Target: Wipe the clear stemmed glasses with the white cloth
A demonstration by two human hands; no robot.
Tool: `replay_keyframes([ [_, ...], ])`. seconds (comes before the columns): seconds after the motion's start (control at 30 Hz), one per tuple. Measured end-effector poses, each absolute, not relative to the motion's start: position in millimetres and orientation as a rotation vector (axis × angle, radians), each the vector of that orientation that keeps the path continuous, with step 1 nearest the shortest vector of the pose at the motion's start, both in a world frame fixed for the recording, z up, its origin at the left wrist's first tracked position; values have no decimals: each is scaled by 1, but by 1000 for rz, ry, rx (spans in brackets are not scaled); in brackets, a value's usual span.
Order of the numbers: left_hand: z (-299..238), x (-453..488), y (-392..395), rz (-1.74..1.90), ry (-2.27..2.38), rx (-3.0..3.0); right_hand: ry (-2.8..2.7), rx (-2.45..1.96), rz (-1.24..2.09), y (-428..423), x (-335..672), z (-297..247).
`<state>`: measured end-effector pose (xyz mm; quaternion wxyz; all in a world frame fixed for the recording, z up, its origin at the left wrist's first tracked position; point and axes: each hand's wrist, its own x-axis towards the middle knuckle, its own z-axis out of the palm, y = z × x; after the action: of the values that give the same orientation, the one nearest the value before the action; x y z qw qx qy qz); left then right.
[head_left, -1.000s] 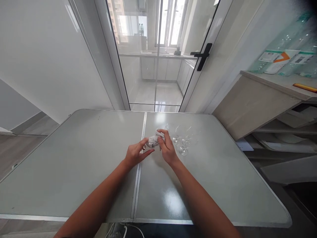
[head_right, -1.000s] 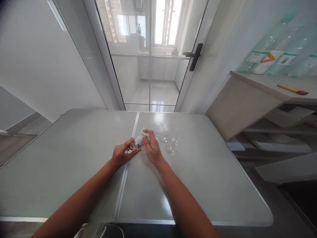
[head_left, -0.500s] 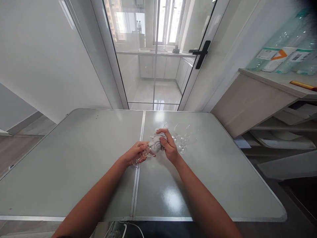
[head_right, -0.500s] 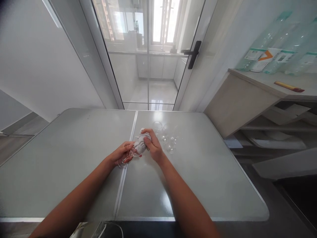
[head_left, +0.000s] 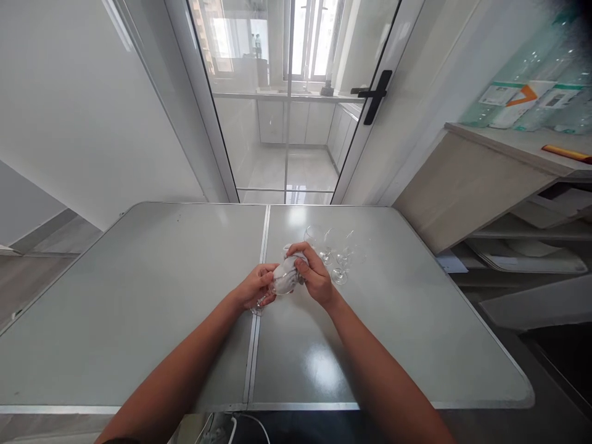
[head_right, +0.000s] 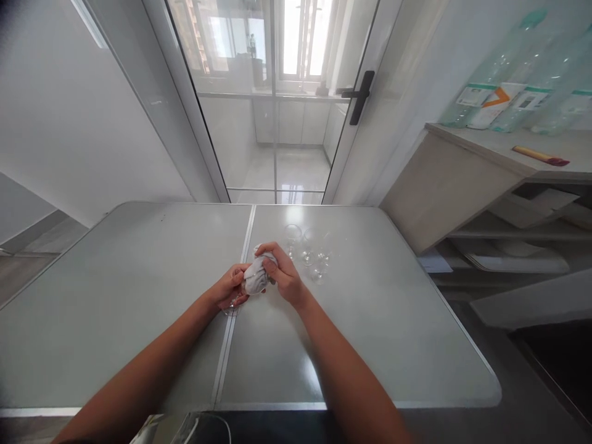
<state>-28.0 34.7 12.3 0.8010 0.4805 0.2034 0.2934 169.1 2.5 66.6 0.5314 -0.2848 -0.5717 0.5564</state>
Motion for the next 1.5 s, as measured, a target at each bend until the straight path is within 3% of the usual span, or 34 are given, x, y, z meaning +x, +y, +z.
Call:
replay_keyframes([
  [0.23,7,-38,39,536,379,995,-1123,-572,1402,1,161,63],
  [0.47,17,-42,48,966,532,930,-973,-746,761,9,163,60],
  [0.57,19,-37,47,1092,604,945,-1168,-916,381,11,159,44],
  [0.67,13,-30,44,1097,675,1058,-1709,-837,21,11,155,34],
  [0.83,2,-26,36,1233,932,1555,-2189,-698,-151,9,149,41],
  [0.93,1,-31,32,1242,981,1841,-2063,-772,-49,8,149,46],
  [1.07,0,-34,26,1240,876,2016,-1617,-882,480,11,153,46],
  [1.2,-1,-29,25,1309,802,1802,-1031,-774,1093,15,149,47],
  [1.3,2,-23,27,1357,780,1594,-778,-624,1359,15,138,46],
  [1.4,8,-21,30,1326,822,1459,-833,-642,1387,12,128,39],
  [1.5,13,-21,31,1302,920,1417,-1110,-796,1146,8,123,26],
])
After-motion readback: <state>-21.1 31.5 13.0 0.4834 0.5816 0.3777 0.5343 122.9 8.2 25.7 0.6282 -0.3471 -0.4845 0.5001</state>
